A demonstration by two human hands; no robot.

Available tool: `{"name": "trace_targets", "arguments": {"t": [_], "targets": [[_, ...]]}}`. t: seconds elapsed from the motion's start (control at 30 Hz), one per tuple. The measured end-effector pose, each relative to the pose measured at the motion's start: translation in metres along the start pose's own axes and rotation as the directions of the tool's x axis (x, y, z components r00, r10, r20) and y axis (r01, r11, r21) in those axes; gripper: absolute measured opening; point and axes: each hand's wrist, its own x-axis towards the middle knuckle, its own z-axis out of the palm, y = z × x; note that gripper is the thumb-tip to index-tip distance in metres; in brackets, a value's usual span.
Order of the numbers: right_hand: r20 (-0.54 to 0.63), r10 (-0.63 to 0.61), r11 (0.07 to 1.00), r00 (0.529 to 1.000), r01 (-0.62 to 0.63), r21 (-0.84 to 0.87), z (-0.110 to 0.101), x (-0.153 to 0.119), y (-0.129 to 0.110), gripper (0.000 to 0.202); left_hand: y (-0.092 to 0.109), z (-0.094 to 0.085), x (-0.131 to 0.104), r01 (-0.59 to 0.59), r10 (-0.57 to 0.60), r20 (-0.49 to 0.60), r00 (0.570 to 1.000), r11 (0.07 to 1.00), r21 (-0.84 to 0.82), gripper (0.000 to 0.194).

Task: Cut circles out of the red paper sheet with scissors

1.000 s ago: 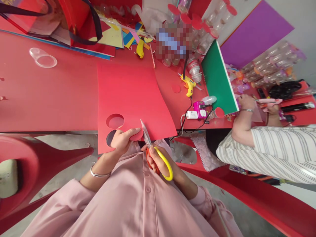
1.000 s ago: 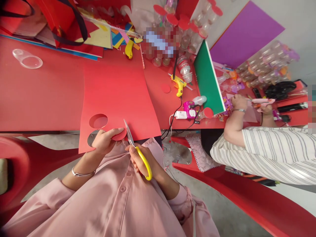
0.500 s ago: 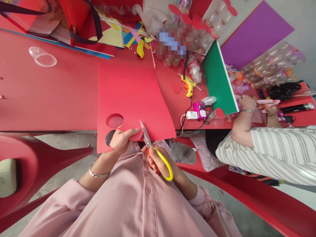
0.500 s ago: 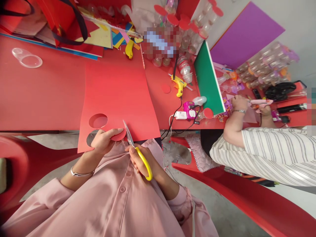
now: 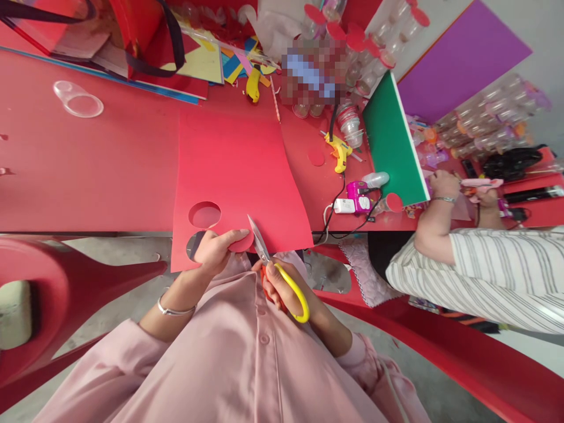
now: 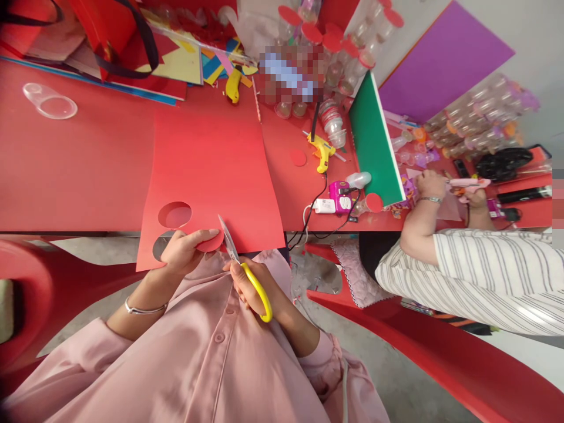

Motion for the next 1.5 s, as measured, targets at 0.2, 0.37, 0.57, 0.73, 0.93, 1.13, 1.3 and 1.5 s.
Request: {"name": "trace_targets", "arguments": {"t": [0.2, 0.37, 0.57, 0.73, 0.93, 1.13, 1.3, 1.5], "targets": [[0.01, 0.001, 1.0, 1.0, -0.001, -0.024, -0.003, 0.0, 0.0, 0.079, 0.002, -0.001, -0.001, 0.003, -0.003, 0.008, 1.0, 1.0, 0.009, 0.032], [0.034, -0.008, 0.997, 0.999, 0.011, -0.075, -0.007, 0.0, 0.0, 0.078, 0.003, -0.003, -0.002, -0.003, 0.003, 0.012, 1.0, 1.0, 0.012, 0.032], [0.052, -0.029, 0.993, 0.998, 0.034, -0.115, -0.01, -0.001, -0.001, 0.078, 0.002, -0.011, 0.001, -0.021, 0.02, 0.037, 0.999, 0.999, 0.037, 0.036], [0.065, -0.046, 0.987, 0.997, 0.055, -0.149, -0.01, -0.001, -0.002, 0.079, -0.002, -0.021, 0.006, 0.001, -0.006, 0.084, 0.996, 0.998, 0.06, 0.036], [0.078, -0.087, 0.983, 0.993, 0.098, -0.158, -0.011, 0.001, 0.004, 0.079, 0.002, -0.014, 0.004, 0.001, -0.004, 0.054, 0.999, 0.998, 0.056, 0.036], [0.07, -0.101, 0.979, 0.992, 0.112, -0.169, -0.011, 0.002, 0.004, 0.079, 0.004, -0.01, 0.002, 0.019, -0.02, 0.005, 1.0, 0.999, 0.035, 0.034], [0.06, -0.072, 0.987, 0.996, 0.08, -0.141, -0.009, 0.0, 0.001, 0.079, 0.0, -0.014, 0.004, 0.007, -0.008, 0.018, 1.0, 0.999, 0.036, 0.034], [0.057, -0.046, 0.996, 0.997, 0.05, -0.075, -0.006, 0.0, 0.003, 0.082, -0.001, -0.013, 0.004, -0.026, 0.025, 0.03, 0.999, 0.999, 0.035, 0.037]]}}
